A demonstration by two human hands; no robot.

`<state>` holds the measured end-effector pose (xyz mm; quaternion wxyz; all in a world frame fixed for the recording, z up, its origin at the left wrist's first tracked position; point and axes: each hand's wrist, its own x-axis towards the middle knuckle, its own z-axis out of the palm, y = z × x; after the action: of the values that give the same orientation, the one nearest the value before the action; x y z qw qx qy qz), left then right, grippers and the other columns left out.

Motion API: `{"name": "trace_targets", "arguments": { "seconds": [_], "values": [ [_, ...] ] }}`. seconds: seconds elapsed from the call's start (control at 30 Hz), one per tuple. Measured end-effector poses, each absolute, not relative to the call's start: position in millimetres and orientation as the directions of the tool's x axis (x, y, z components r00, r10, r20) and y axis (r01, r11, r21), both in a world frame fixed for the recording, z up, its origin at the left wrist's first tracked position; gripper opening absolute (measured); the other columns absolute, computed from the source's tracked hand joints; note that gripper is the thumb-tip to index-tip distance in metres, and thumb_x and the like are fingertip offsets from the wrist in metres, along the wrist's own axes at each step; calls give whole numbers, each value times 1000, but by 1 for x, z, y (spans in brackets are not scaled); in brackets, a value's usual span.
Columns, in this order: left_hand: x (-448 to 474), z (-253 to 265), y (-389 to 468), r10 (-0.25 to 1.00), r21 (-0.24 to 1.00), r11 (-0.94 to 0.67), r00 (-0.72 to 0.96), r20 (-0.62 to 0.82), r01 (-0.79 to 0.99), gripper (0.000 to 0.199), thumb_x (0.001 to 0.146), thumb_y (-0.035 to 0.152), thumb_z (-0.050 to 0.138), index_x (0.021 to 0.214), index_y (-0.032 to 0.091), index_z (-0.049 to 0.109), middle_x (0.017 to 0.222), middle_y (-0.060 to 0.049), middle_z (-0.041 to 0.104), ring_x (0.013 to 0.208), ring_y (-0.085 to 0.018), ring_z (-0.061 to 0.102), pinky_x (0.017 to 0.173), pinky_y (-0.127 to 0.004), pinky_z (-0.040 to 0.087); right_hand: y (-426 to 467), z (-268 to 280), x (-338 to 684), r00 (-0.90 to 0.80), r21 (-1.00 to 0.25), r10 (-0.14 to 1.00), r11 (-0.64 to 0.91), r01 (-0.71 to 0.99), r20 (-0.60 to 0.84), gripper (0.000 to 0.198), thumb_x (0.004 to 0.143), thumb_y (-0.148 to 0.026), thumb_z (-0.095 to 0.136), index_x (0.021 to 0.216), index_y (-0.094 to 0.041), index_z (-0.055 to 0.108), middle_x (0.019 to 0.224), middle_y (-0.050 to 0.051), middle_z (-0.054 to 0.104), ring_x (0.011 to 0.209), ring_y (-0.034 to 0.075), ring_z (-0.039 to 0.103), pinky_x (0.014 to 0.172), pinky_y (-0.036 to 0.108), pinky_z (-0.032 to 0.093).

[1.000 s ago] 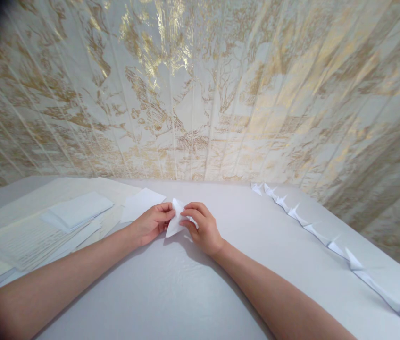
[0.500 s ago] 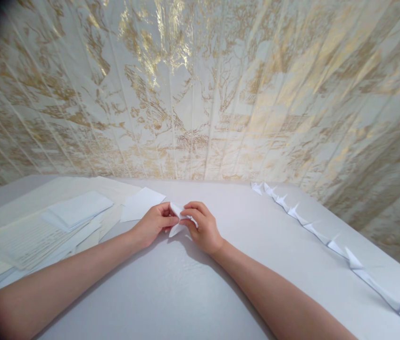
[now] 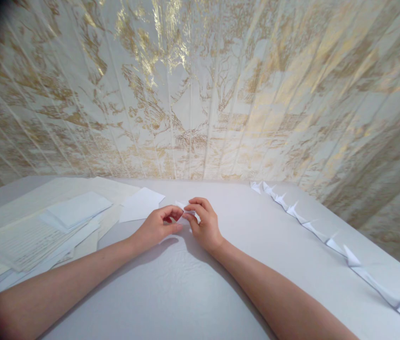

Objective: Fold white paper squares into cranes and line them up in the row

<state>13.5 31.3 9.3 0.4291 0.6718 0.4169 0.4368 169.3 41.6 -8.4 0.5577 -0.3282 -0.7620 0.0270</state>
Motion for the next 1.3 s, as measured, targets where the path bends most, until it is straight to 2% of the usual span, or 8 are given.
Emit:
{"name": "trace_targets", "arguments": {
  "seconds": [0.17,0.43,0.7,0.8,0.87,0.97,1.03,1.3],
  "values": [
    [11,7,34,892,833,-448,222,393,326,12,66,11,58,68,20,66,71,-2,63,69,-16,55,69,-26,40,41,-10,168,-183,-411,536,789,457,824,9,77,-18,58,85,-21,60,91,7,56,88,19,56,74,33,49],
    [11,6,34,846,781,-534,216,488,324,18,73,13,55,75,23,69,78,-3,64,76,-17,57,74,-28,41,40,-10,166,-162,-437,542,792,426,825,10,76,-12,58,81,-20,59,92,7,56,89,18,55,76,34,47],
    [11,8,32,884,847,-461,220,412,266,16,71,12,55,72,20,69,77,-3,65,76,-17,57,74,-28,42,41,-10,168,-139,-403,519,782,475,844,11,73,-10,60,69,-20,56,93,6,58,91,21,51,79,38,43],
    [13,7,32,934,929,-336,185,307,153,7,69,14,57,66,17,63,71,-2,64,71,-16,57,71,-27,42,41,-9,170,-152,-397,522,779,485,839,12,73,-11,60,68,-20,56,94,6,58,92,21,51,79,39,42],
    [14,7,32,954,966,-259,164,253,18,3,68,16,58,71,17,58,68,0,63,66,-14,57,65,-25,42,41,-9,170,-156,-396,525,777,490,837,13,73,-10,60,67,-21,55,94,6,58,92,21,51,80,39,41],
    [14,6,34,971,970,-175,135,198,-167,24,68,16,60,89,20,51,65,5,62,59,-11,56,59,-22,41,43,-8,171,-159,-390,520,779,490,839,13,74,-11,59,68,-21,55,94,6,58,92,21,51,80,40,41],
    [11,7,37,970,963,-164,141,196,-212,30,67,16,61,95,21,51,67,5,62,61,-10,56,59,-21,41,43,-8,172,-168,-382,513,787,485,842,12,75,-11,59,68,-21,55,94,6,58,92,21,51,80,40,41],
    [-1,6,50,951,965,-263,170,258,9,11,64,18,63,74,16,65,68,1,64,65,-13,58,67,-26,44,42,-8,173,-234,-289,439,827,483,867,13,76,-9,58,71,-22,56,94,5,57,90,21,51,79,40,41]
  ]
}}
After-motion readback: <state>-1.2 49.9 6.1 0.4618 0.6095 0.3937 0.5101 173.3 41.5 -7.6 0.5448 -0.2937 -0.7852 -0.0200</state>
